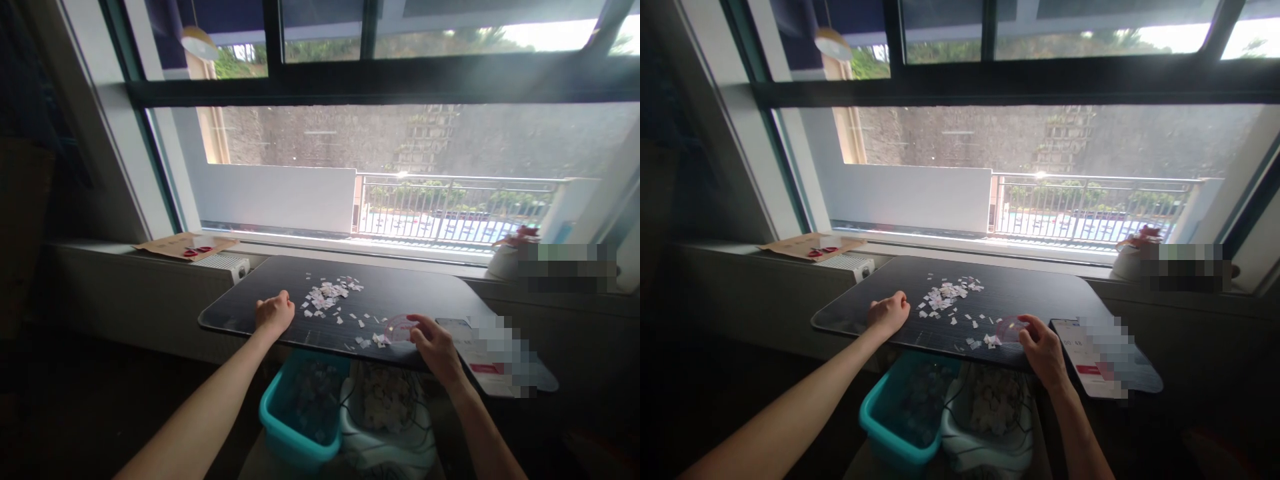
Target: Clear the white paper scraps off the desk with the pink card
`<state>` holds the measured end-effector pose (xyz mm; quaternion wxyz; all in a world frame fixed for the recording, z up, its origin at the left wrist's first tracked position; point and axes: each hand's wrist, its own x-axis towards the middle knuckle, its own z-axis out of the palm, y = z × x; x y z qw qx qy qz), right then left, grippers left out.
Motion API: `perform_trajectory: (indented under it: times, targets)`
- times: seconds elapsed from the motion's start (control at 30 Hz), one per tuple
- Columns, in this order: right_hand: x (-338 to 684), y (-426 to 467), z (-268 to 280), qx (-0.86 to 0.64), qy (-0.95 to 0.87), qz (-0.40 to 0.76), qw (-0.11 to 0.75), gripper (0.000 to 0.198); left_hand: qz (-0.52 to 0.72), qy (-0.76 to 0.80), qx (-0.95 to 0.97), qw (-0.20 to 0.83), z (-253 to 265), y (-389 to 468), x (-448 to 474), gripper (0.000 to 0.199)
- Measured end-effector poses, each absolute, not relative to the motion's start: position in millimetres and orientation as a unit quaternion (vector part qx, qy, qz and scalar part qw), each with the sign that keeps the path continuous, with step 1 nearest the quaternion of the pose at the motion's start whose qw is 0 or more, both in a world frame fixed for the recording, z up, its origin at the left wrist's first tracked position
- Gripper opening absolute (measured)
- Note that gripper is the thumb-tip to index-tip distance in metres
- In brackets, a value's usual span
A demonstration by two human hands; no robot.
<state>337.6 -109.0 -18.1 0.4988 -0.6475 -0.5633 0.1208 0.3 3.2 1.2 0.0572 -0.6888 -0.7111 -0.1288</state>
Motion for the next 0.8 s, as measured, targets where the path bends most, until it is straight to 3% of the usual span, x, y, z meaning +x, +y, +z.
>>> perform_trajectory:
  times: [0.43,0.8]
  targets:
    - [341.5,-143.8,-7.8,-0.721,-0.563,0.016,0.404,0.039,-0.121,-0.717,-0.684,0.05,4.3,3.1,0.3,0.027]
    - [333.5,-164.6,-9.0,-0.7,-0.563,0.035,0.438,0.037,-0.117,-0.719,-0.683,0.047,6.0,2.2,0.7,0.028]
